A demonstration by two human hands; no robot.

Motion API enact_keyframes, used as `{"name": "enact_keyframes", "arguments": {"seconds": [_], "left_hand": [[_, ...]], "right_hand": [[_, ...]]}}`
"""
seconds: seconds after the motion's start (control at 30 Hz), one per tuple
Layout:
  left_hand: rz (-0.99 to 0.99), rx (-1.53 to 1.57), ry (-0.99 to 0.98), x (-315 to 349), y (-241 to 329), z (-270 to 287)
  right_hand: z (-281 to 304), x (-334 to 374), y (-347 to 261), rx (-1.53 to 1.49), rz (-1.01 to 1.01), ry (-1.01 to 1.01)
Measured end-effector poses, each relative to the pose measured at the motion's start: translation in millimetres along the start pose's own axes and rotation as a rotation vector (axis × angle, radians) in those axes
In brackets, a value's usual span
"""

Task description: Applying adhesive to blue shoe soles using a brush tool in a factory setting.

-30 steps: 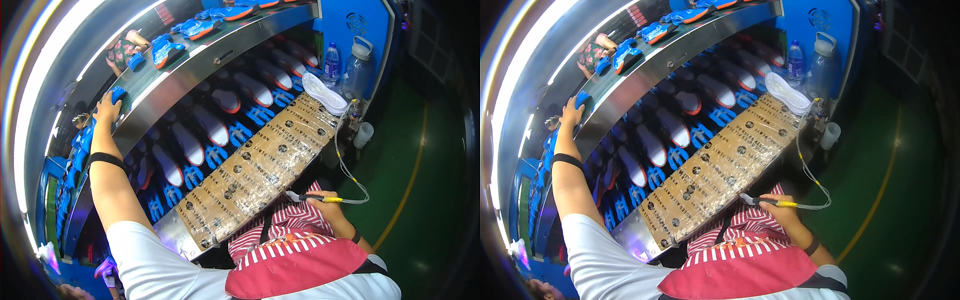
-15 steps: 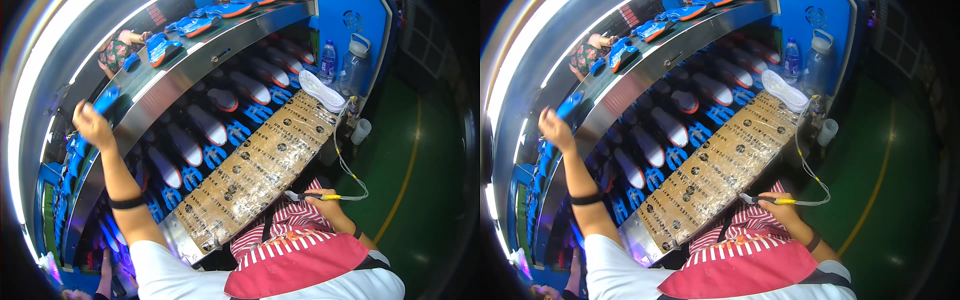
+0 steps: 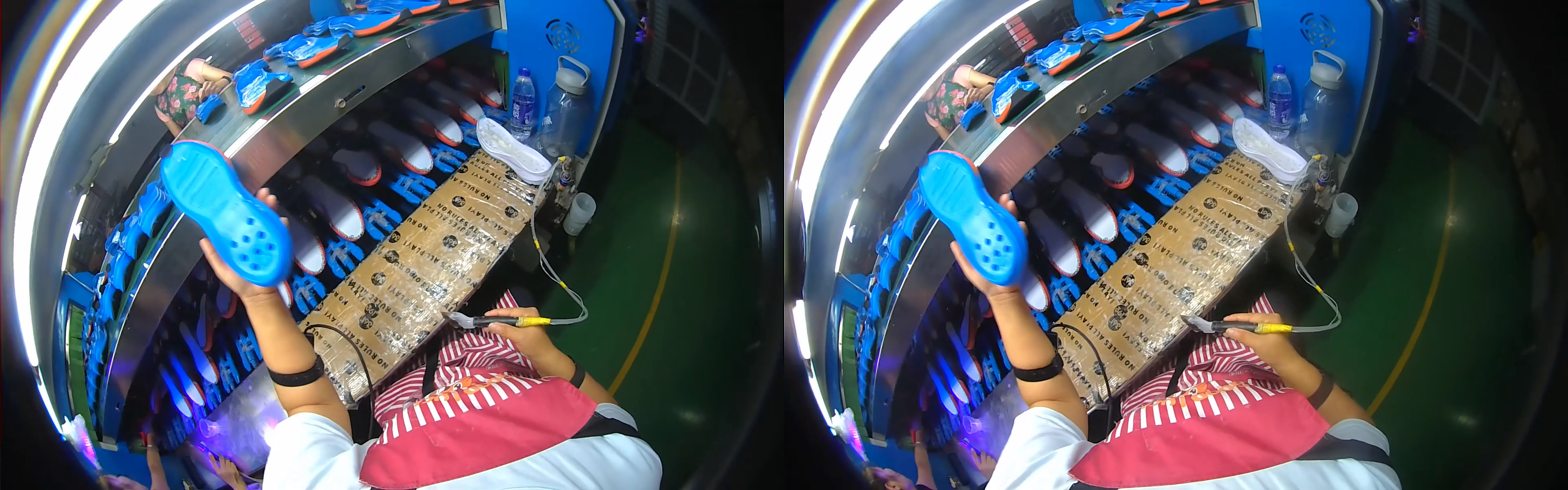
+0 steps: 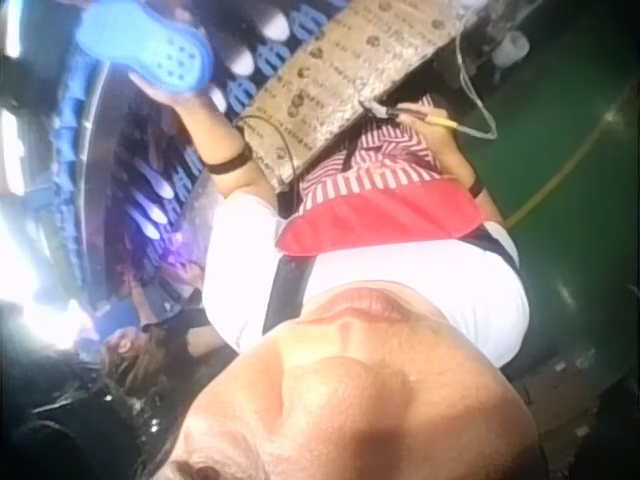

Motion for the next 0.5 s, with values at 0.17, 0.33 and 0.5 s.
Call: {"name": "enact_keyframes", "arguments": {"seconds": [0.17,0.33,0.5], "left_hand": [[0.213,-0.018,0.127,29.6,-89.9,2.6],[0.426,0.000,0.234,88.0,-173.0,35.6],[0.616,-0.004,0.408,146.4,-225.9,55.5]], "right_hand": [[5.9,2.4,-25.4,-0.094,0.019,0.120],[-3.0,-10.4,-65.3,-0.154,0.163,0.051],[-39.0,-18.2,-128.9,0.102,0.543,-0.081]]}}
Point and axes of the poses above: each hand's wrist, its own x-axis away from the middle knuckle, its own z-axis out of the back of the hand, y = z × x, the point moved 6 cm from there along -x, towards the middle knuckle, and after that the axes turned 9 degrees about y, right-handed, at the moved point
